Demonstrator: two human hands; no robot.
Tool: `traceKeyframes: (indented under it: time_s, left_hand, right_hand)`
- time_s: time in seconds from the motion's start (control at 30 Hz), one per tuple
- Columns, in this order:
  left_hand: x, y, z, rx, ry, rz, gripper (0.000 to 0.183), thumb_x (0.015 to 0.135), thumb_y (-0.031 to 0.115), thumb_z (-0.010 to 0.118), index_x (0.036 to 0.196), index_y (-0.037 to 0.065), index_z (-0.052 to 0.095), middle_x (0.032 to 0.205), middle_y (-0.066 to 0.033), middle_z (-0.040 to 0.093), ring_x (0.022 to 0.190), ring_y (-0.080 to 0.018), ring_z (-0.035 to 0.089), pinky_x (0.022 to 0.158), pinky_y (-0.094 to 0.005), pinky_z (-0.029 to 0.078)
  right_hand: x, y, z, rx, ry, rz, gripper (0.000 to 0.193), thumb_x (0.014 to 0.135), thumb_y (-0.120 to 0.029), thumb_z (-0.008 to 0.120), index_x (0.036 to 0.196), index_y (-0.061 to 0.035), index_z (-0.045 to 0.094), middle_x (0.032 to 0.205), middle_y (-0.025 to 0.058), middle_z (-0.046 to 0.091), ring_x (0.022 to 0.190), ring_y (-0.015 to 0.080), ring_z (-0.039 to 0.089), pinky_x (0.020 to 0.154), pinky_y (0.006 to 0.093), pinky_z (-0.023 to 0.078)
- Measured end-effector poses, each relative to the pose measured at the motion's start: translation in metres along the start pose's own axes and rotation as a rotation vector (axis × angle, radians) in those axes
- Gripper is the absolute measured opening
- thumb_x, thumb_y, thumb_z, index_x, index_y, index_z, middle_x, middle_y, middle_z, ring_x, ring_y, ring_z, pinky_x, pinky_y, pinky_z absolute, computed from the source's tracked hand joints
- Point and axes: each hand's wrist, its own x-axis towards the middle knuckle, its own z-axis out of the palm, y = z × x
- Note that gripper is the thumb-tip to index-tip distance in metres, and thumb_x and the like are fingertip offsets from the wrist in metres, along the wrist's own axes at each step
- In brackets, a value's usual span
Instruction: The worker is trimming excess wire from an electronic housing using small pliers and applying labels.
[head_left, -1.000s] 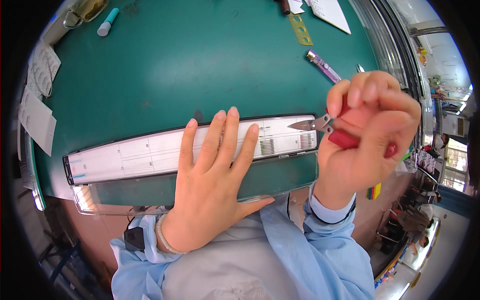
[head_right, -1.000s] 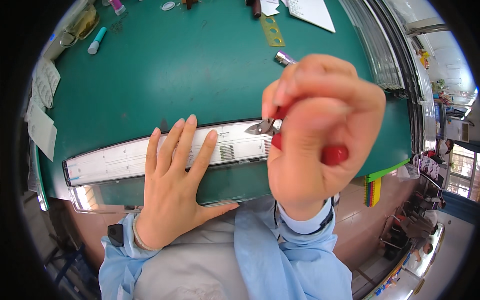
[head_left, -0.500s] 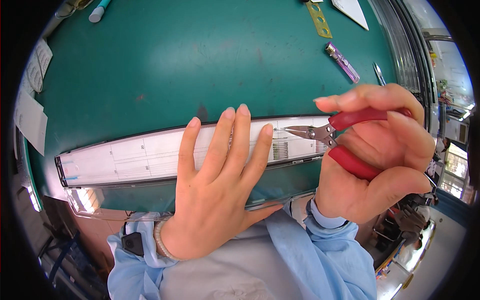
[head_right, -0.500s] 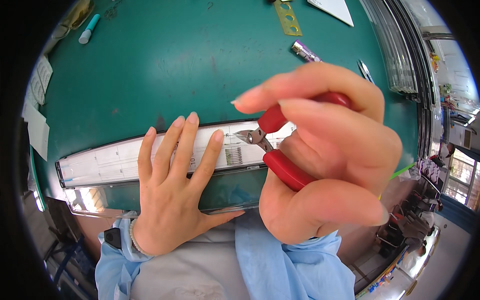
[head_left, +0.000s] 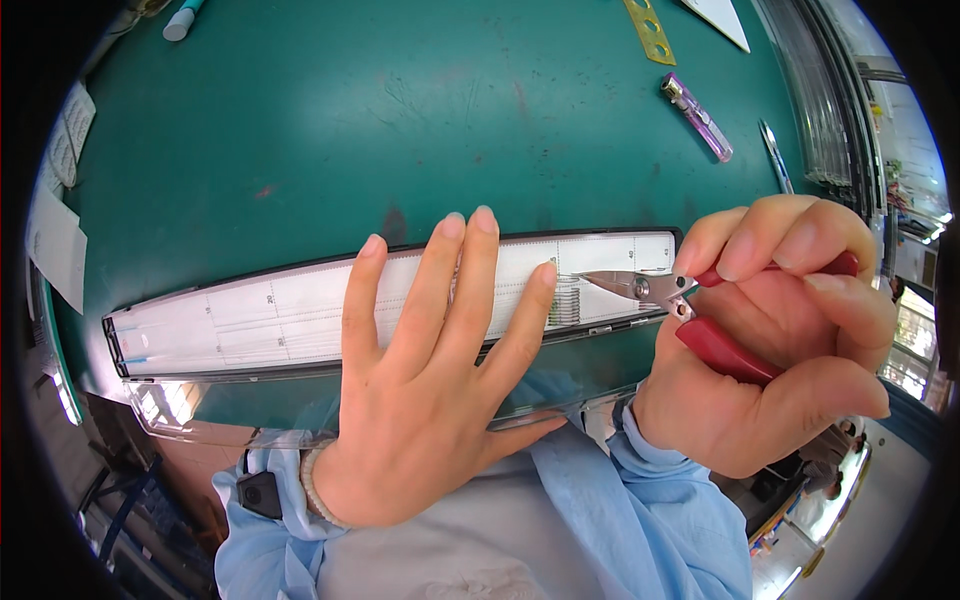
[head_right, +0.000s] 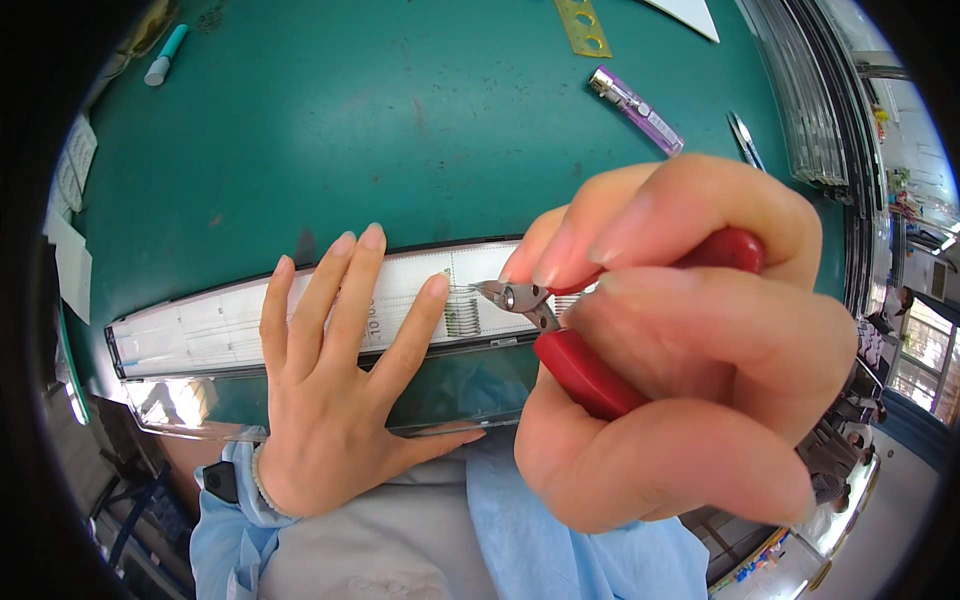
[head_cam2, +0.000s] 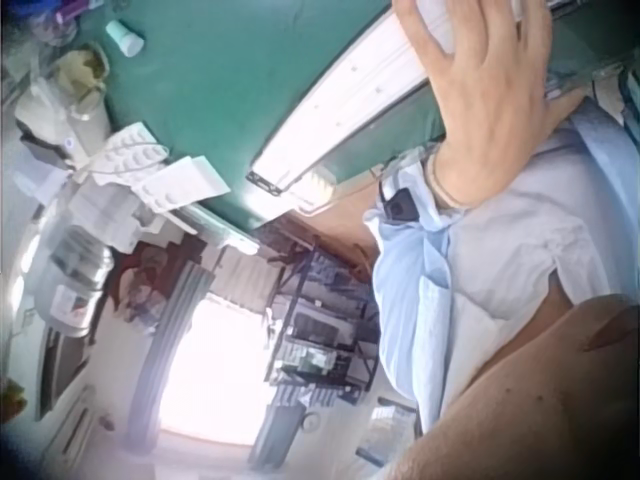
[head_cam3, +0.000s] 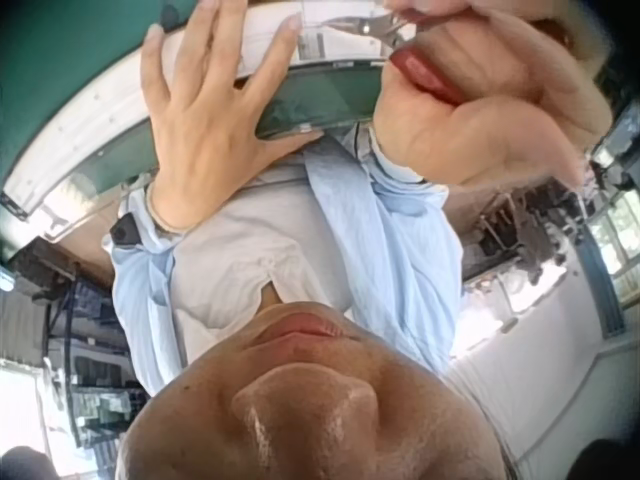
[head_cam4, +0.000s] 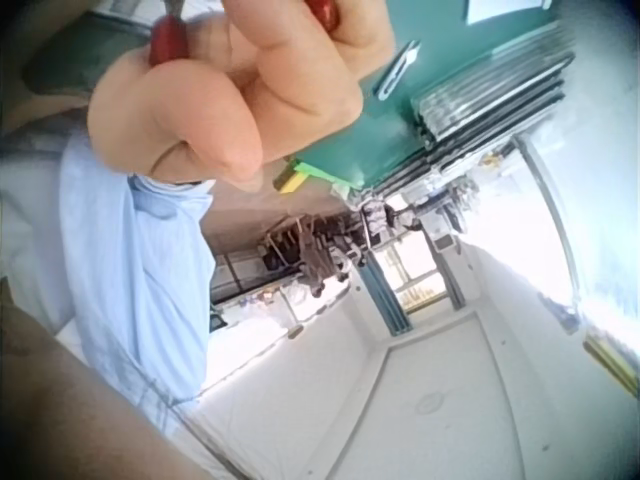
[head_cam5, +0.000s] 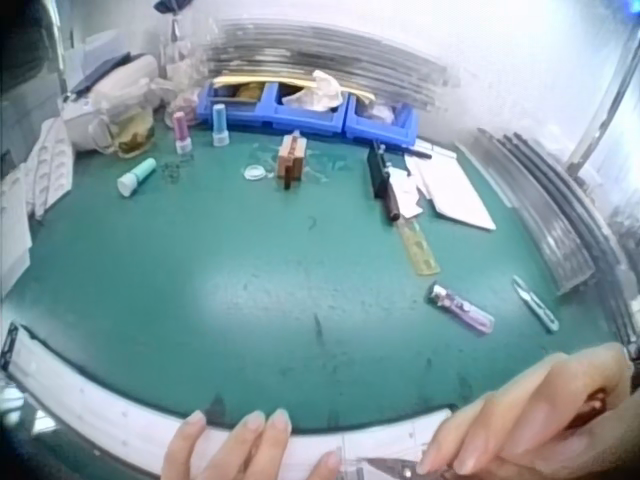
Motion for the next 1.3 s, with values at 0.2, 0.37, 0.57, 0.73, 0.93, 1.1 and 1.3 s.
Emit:
traceKeyframes:
  time_s: [0.2, 0.37, 0.57, 0.73, 0.93, 1.1, 1.3]
  left_hand:
    - [-0.001, 0.0, 0.001, 0.0, 0.002, 0.001, 0.094, 0.054, 0.058, 0.081, 0.135, 0.014, 0.058, 0.146, -0.0263, 0.04, 0.134, -0.0403, 0.039, 0.111, -0.0602, 0.022]
    - [-0.001, 0.0, 0.001, -0.005, 0.0, -0.003, 0.094, 0.054, 0.058, 0.081, 0.135, 0.015, 0.058, 0.147, -0.0262, 0.039, 0.134, -0.0401, 0.039, 0.111, -0.0604, 0.022]
    - [0.0, 0.0, 0.002, -0.003, 0.002, 0.005, 0.094, 0.055, 0.058, 0.08, 0.135, 0.015, 0.057, 0.147, -0.0263, 0.039, 0.134, -0.0403, 0.039, 0.111, -0.0606, 0.023]
    - [-0.001, 0.0, 0.001, 0.008, 0.006, 0.006, 0.094, 0.055, 0.058, 0.08, 0.135, 0.014, 0.057, 0.146, -0.0273, 0.039, 0.134, -0.0408, 0.039, 0.11, -0.061, 0.024]
    - [-0.002, -0.002, 0.002, -0.022, 0.024, 0.011, 0.099, 0.054, 0.055, 0.083, 0.135, 0.008, 0.054, 0.146, -0.0282, 0.04, 0.134, -0.0418, 0.039, 0.11, -0.0621, 0.024]
    - [-0.003, -0.002, 0.002, -0.033, 0.026, 0.013, 0.1, 0.052, 0.053, 0.084, 0.135, 0.005, 0.054, 0.146, -0.0278, 0.04, 0.134, -0.042, 0.04, 0.11, -0.0626, 0.024]
    - [-0.002, -0.003, 0.002, -0.033, 0.031, 0.017, 0.1, 0.052, 0.054, 0.084, 0.134, 0.005, 0.054, 0.146, -0.0279, 0.04, 0.134, -0.0417, 0.04, 0.11, -0.0631, 0.024]
  right_hand:
    - [0.007, -0.013, 0.016, -0.059, -0.008, 0.045, 0.058, 0.1, -0.061, 0.03, 0.111, -0.0108, 0.056, 0.101, 0.0131, 0.045, 0.078, 0.0211, 0.049, 0.059, 0.0327, 0.048]
    - [0.002, -0.007, 0.0, -0.014, -0.003, 0.029, 0.058, 0.099, -0.061, 0.03, 0.112, -0.0108, 0.056, 0.101, 0.0129, 0.045, 0.079, 0.0212, 0.049, 0.059, 0.0329, 0.049]
    - [0.005, -0.013, 0.014, -0.042, -0.012, 0.033, 0.058, 0.099, -0.061, 0.029, 0.114, -0.011, 0.056, 0.102, 0.0129, 0.045, 0.078, 0.021, 0.05, 0.059, 0.0327, 0.049]
    - [0.0, -0.007, 0.001, -0.021, -0.075, 0.015, 0.058, 0.1, -0.06, 0.027, 0.116, -0.0117, 0.056, 0.102, 0.0133, 0.047, 0.078, 0.0204, 0.05, 0.057, 0.0324, 0.05]
    - [0.004, -0.002, -0.008, 0.027, -0.171, 0.006, 0.057, 0.101, -0.058, 0.027, 0.117, -0.0112, 0.055, 0.104, 0.0134, 0.047, 0.078, 0.0202, 0.05, 0.058, 0.0325, 0.05]
    - [0.006, 0.001, -0.009, 0.075, -0.172, 0.007, 0.056, 0.101, -0.057, 0.027, 0.117, -0.0105, 0.054, 0.105, 0.0133, 0.046, 0.078, 0.0201, 0.049, 0.059, 0.0323, 0.05]
    - [0.005, 0.003, -0.009, 0.091, -0.169, 0.008, 0.055, 0.102, -0.056, 0.027, 0.117, -0.0097, 0.054, 0.106, 0.0132, 0.046, 0.078, 0.02, 0.049, 0.059, 0.0321, 0.049]
